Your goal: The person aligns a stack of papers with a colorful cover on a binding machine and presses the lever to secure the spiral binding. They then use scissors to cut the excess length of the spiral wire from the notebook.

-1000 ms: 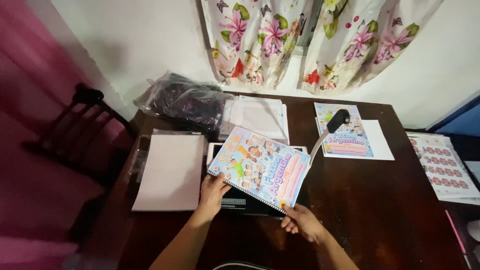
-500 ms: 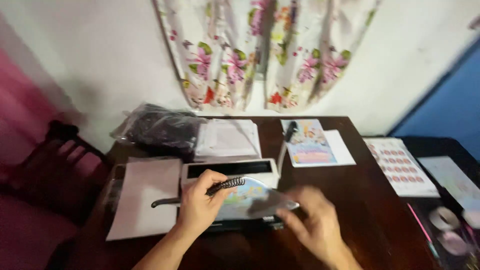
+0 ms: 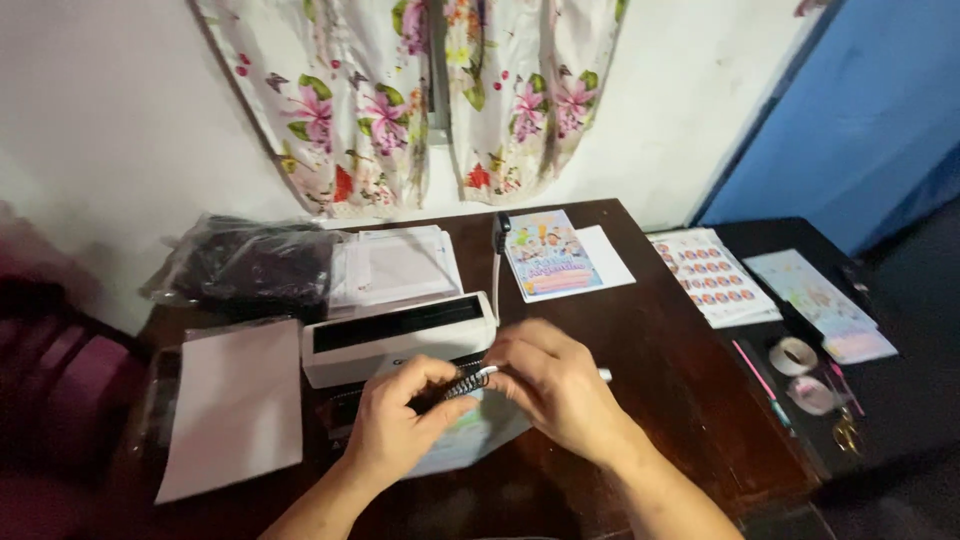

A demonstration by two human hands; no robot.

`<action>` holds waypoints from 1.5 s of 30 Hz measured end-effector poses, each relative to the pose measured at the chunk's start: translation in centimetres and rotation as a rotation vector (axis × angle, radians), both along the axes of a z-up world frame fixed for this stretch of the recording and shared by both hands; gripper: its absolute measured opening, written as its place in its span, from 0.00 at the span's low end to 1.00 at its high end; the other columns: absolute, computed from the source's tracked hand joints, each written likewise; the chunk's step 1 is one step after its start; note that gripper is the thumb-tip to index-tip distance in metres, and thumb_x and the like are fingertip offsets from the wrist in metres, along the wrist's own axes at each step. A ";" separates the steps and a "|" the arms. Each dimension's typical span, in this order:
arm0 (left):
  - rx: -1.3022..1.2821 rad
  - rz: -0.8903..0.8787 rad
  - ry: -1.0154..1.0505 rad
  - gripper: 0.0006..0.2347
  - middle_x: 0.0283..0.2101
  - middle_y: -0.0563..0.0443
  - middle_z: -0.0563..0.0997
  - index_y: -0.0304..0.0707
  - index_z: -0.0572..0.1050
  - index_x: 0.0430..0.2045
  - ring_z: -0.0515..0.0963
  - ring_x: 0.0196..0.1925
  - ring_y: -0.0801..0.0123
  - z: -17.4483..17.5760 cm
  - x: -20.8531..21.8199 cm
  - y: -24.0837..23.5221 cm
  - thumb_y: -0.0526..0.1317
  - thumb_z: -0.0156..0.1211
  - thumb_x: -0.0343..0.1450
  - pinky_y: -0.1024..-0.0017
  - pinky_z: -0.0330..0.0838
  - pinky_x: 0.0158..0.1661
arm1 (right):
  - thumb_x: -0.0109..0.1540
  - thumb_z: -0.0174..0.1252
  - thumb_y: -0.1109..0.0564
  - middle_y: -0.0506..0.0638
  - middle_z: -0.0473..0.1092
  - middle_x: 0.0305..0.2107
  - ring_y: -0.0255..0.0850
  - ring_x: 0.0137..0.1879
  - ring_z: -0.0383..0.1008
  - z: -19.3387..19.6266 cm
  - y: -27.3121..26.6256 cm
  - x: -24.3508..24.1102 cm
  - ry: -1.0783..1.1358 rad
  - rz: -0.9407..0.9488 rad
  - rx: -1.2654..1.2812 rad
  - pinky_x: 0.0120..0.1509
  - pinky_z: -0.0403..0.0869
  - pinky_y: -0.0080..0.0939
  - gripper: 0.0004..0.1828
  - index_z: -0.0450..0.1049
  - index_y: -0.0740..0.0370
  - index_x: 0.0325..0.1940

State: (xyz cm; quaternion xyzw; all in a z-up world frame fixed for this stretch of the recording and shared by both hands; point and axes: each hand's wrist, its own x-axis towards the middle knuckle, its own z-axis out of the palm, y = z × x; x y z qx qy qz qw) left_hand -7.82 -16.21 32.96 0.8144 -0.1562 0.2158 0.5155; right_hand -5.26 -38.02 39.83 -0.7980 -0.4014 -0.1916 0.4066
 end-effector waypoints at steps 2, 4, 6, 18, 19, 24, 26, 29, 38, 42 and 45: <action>-0.012 -0.101 0.072 0.13 0.31 0.49 0.87 0.35 0.78 0.32 0.87 0.31 0.69 1.4 0.2 0.0 0.36 0.77 0.61 0.72 0.79 0.34 | 0.58 0.68 0.60 0.56 0.74 0.36 0.53 0.40 0.78 -0.2 0.0 -0.2 0.086 -0.004 -0.043 0.40 0.76 0.44 0.10 0.77 0.63 0.41; -0.079 -0.245 0.113 0.15 0.36 0.48 0.87 0.34 0.79 0.44 0.87 0.36 0.67 3.0 0.4 0.4 0.34 0.73 0.64 0.71 0.80 0.38 | 0.59 0.68 0.60 0.56 0.75 0.30 0.54 0.34 0.78 -0.2 0.5 -0.5 0.198 -0.028 -0.105 0.34 0.75 0.46 0.08 0.77 0.64 0.40; 0.030 -0.237 0.088 0.13 0.36 0.48 0.87 0.34 0.80 0.43 0.87 0.36 0.67 3.4 0.5 1.0 0.34 0.72 0.65 0.71 0.80 0.37 | 0.59 0.67 0.61 0.56 0.75 0.30 0.54 0.33 0.78 -0.7 1.0 -0.7 0.194 -0.040 -0.105 0.34 0.75 0.46 0.07 0.77 0.64 0.39; -0.052 -0.404 0.149 0.09 0.30 0.52 0.86 0.34 0.79 0.29 0.86 0.30 0.73 2.3 1.6 1.6 0.36 0.75 0.63 0.74 0.78 0.33 | 0.59 0.65 0.62 0.55 0.75 0.28 0.51 0.31 0.78 -0.3 2.7 -3.5 0.308 -0.229 -0.087 0.33 0.75 0.44 0.05 0.78 0.65 0.37; -0.062 -0.431 0.119 0.08 0.30 0.52 0.86 0.34 0.80 0.29 0.86 0.31 0.74 2.1 1.6 1.9 0.36 0.75 0.63 0.74 0.78 0.33 | 0.59 0.65 0.62 0.55 0.75 0.28 0.51 0.31 0.78 -0.3 2.8 -3.6 0.288 -0.227 -0.102 0.33 0.75 0.44 0.05 0.77 0.65 0.36; -0.086 -0.412 0.223 0.09 0.29 0.52 0.86 0.33 0.80 0.28 0.84 0.29 0.77 1.8 1.1 2.0 0.36 0.76 0.63 0.76 0.77 0.31 | 0.60 0.66 0.61 0.55 0.74 0.27 0.52 0.30 0.77 -1.3 3.3 -4.3 0.211 -0.220 -0.083 0.33 0.75 0.44 0.05 0.76 0.65 0.35; -0.076 -0.372 0.317 0.10 0.28 0.52 0.87 0.33 0.80 0.28 0.84 0.27 0.78 2.6 1.0 2.1 0.36 0.77 0.62 0.76 0.77 0.30 | 0.60 0.66 0.62 0.55 0.74 0.27 0.52 0.30 0.76 -1.7 3.3 -4.4 0.169 -0.211 -0.066 0.33 0.74 0.45 0.06 0.76 0.65 0.36; -0.076 -0.362 0.277 0.17 0.30 0.50 0.83 0.35 0.80 0.42 0.79 0.29 0.78 3.4 1.1 2.7 0.35 0.76 0.60 0.76 0.77 0.31 | 0.59 0.66 0.63 0.55 0.73 0.26 0.52 0.30 0.75 -1.8 2.9 -4.0 0.049 -0.199 -0.036 0.33 0.74 0.45 0.06 0.74 0.66 0.37; 0.073 -0.227 0.381 0.14 0.30 0.50 0.86 0.33 0.79 0.33 0.87 0.31 0.69 5.5 1.8 0.6 0.38 0.76 0.60 0.72 0.80 0.34 | 0.58 0.67 0.63 0.54 0.71 0.24 0.49 0.29 0.75 -1.1 0.8 -1.8 -0.079 -0.183 -0.054 0.31 0.73 0.44 0.08 0.75 0.65 0.37; 0.137 -0.307 0.028 0.18 0.36 0.47 0.84 0.33 0.78 0.44 0.84 0.36 0.65 3.6 2.1 0.9 0.38 0.74 0.62 0.70 0.77 0.37 | 0.58 0.68 0.61 0.53 0.71 0.23 0.49 0.28 0.74 -1.1 -0.1 -0.7 -0.077 -0.178 -0.063 0.30 0.72 0.44 0.09 0.74 0.65 0.37; 0.170 -0.221 0.221 0.12 0.35 0.51 0.86 0.38 0.81 0.39 0.87 0.35 0.68 2.9 2.3 0.4 0.39 0.75 0.65 0.71 0.79 0.37 | 0.58 0.68 0.60 0.54 0.71 0.23 0.48 0.27 0.74 -1.1 -0.4 -0.2 -0.052 -0.174 -0.058 0.30 0.71 0.44 0.09 0.75 0.65 0.36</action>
